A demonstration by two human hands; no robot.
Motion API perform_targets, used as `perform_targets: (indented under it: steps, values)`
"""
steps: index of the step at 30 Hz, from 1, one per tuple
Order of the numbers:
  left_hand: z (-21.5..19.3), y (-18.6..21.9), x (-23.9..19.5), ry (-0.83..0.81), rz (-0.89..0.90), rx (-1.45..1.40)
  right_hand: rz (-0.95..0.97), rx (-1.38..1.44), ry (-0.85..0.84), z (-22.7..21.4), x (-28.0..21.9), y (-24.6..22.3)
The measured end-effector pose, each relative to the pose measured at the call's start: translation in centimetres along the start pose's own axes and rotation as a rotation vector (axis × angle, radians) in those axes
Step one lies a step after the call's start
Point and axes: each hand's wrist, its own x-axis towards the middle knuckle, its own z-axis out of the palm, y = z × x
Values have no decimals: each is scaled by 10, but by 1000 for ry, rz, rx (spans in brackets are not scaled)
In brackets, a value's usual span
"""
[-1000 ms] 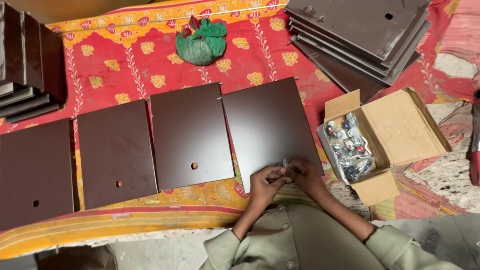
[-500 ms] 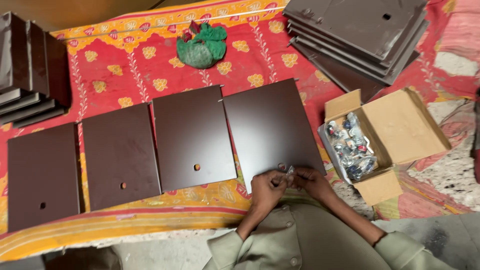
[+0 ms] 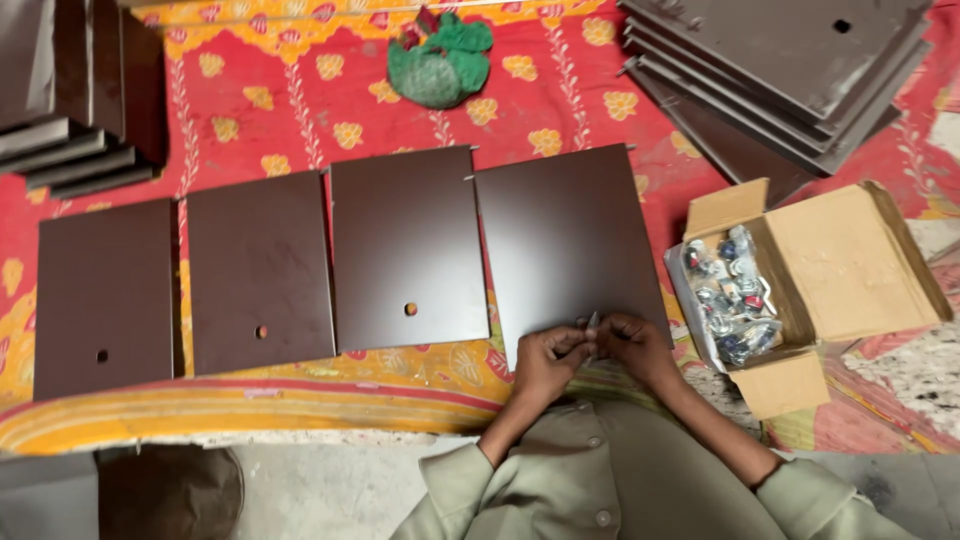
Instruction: The person takes lock sets with keys out of a cardboard box, unwraps the plastic packaging from each lock by hand, and places each lock and its keys on a separate brown metal door panel laid out on the table. They then turn over some panels and frames and continue unwrapping and placing locks.
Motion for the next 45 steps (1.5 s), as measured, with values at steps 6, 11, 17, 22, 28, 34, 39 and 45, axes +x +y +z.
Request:
perform_targets:
  steps: [6,11,17,22,28,34,39,45]
  values:
    - [-1,-24,25,102,-1,-157,55,-211,53,15,15,-47]
    - [-27,11,26,280,233,149,-142,-676,228,41,-6,-105]
    - [-35,56,19,160,397,472,7,-404,243,25,-14,-80]
    - [-34,107,2,-33,691,355,511,804,-14,34,-17,-129]
    - [-11,26,28,-9,204,-86,175,734,51,4,2,-110]
    - [-11,-9,69,-85,-47,-820,70,-104,-36,19,24,-166]
    - [1,-50,108,-184,-137,-1192,-807,-1175,197,24,57,-164]
    - [-7,-100,133,-271,-135,-1435,-760,-1169,103,42,52,-208]
